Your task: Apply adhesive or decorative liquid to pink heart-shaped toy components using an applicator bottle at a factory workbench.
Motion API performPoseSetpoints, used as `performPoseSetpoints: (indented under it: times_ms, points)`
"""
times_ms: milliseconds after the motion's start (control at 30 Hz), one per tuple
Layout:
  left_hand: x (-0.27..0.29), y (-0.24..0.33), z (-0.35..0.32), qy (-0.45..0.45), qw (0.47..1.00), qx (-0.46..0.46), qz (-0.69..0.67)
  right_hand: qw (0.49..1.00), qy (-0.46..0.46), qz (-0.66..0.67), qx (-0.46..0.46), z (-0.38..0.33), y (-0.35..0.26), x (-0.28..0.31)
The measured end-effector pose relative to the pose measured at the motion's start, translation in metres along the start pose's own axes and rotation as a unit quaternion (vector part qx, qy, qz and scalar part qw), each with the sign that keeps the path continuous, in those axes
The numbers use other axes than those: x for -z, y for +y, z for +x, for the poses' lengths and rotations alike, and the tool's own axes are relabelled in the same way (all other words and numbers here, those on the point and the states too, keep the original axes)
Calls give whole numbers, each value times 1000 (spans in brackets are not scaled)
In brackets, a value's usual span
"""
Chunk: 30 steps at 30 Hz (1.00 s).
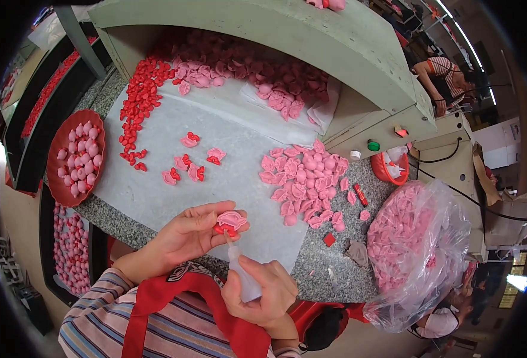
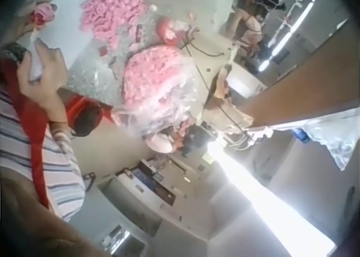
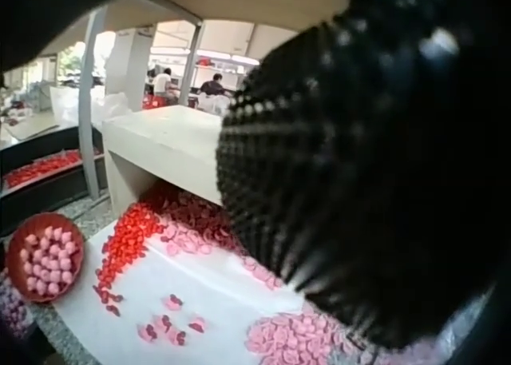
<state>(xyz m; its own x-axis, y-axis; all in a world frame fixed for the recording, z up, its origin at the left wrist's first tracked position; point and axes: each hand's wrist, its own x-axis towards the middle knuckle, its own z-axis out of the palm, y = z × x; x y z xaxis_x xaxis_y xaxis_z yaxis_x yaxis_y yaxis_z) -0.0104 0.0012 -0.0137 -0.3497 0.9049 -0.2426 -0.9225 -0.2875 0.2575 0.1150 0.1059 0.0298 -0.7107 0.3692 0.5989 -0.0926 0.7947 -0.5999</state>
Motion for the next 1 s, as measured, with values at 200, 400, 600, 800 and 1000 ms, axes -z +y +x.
performPoseSetpoints:
  times_ms: [200,400,600,800,1000]
  points:
    - [2,-2,0,10,1000,10,-8,1000,-5,22,13,3,4,0]
    - [0,-2,-1,16,1000,12,-4,1000,-11,23,3,2,3,1]
    - [-2,-1,2,26,999,23,2,999,-7,33,13,3,7,-1]
    - [-2,-3,2,22,999,26,9,999,-3,38,16,0,7,1]
    - [-1,-4,-1,17,1000,24,12,999,9,32,34,-2,7,0]
